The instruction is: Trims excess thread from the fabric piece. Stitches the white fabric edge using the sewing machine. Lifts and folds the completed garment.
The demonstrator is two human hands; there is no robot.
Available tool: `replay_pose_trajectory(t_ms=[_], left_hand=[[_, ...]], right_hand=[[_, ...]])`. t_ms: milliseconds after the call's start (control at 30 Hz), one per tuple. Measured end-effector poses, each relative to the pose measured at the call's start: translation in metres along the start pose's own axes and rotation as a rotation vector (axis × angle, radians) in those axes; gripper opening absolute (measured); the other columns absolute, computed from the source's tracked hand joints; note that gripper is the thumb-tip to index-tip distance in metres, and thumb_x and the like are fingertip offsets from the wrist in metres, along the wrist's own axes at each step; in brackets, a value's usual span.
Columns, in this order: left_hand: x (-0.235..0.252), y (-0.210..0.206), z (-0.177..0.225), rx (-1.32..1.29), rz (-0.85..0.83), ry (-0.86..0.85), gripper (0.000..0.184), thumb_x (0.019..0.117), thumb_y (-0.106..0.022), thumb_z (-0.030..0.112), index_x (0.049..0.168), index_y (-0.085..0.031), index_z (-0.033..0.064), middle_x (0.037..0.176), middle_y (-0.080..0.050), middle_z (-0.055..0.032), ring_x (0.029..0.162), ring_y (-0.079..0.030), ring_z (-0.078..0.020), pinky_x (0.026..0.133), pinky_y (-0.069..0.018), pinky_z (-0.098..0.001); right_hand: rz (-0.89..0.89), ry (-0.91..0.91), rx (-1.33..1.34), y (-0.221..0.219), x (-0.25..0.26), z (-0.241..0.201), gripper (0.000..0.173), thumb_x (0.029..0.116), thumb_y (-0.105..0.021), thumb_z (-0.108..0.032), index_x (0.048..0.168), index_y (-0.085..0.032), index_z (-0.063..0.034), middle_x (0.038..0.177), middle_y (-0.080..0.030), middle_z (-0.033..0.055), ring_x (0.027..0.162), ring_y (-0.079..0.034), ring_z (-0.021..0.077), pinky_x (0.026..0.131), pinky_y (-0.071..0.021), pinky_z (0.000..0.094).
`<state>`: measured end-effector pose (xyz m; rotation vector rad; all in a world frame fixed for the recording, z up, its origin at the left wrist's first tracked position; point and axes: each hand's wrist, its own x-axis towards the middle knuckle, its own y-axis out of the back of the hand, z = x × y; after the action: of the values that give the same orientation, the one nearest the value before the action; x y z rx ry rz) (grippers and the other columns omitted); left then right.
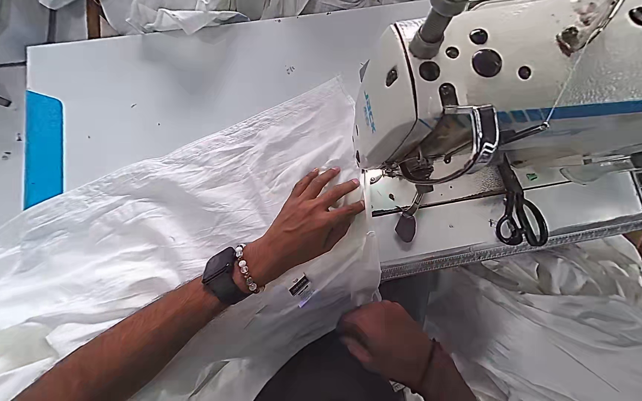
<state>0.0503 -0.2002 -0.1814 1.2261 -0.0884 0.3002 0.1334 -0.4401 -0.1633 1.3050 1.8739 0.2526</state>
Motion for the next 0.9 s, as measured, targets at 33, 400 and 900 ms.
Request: replay_pose_trajectory(t_ms=[33, 400, 900], left_hand=[[0.002, 0.003, 0.001, -0.013, -0.002, 0.011, 0.033, 0.1038, -0.05, 0.031, 0.125, -0.074, 0.0273, 0.148, -0.059, -0.0019, 0.148, -0.041, -0.0322, 0.122, -0.0295, -0.0581], [0.015, -0.01, -0.004, 0.089, 0.116, 0.055, 0.035, 0.1035, -0.05, 0.033, 0.129, -0.071, 0.0216, 0.14, -0.063, -0.0018, 0.133, -0.053, -0.0234, 0.111, -0.0379, -0.0476], [0.018, -0.008, -0.009, 0.172, 0.111, 0.027, 0.038, 0.1016, -0.051, 0.034, 0.135, -0.069, 0.0316, 0.132, -0.064, -0.0054, 0.124, -0.054, -0.0275, 0.104, -0.0376, -0.0473]], right_hand=[[0.299, 0.079, 0.125, 0.007, 0.003, 0.002, 0.019, 0.0985, -0.062, -0.028, 0.1, -0.076, -0.0149, 0.083, -0.072, 0.0012, 0.074, -0.07, 0.0148, 0.064, -0.0596, 0.0376], [1.048, -0.416, -0.099, 0.055, 0.074, 0.004, 0.026, 0.0969, -0.065, -0.038, 0.11, -0.076, -0.0186, 0.077, -0.07, -0.005, 0.063, -0.064, 0.013, 0.053, -0.0512, 0.0369], [0.955, -0.287, -0.508, 0.056, 0.075, 0.012, 0.036, 0.0993, -0.056, -0.017, 0.132, -0.071, -0.0111, 0.081, -0.064, 0.0062, 0.069, -0.064, 0.0203, 0.052, -0.0497, 0.0326]])
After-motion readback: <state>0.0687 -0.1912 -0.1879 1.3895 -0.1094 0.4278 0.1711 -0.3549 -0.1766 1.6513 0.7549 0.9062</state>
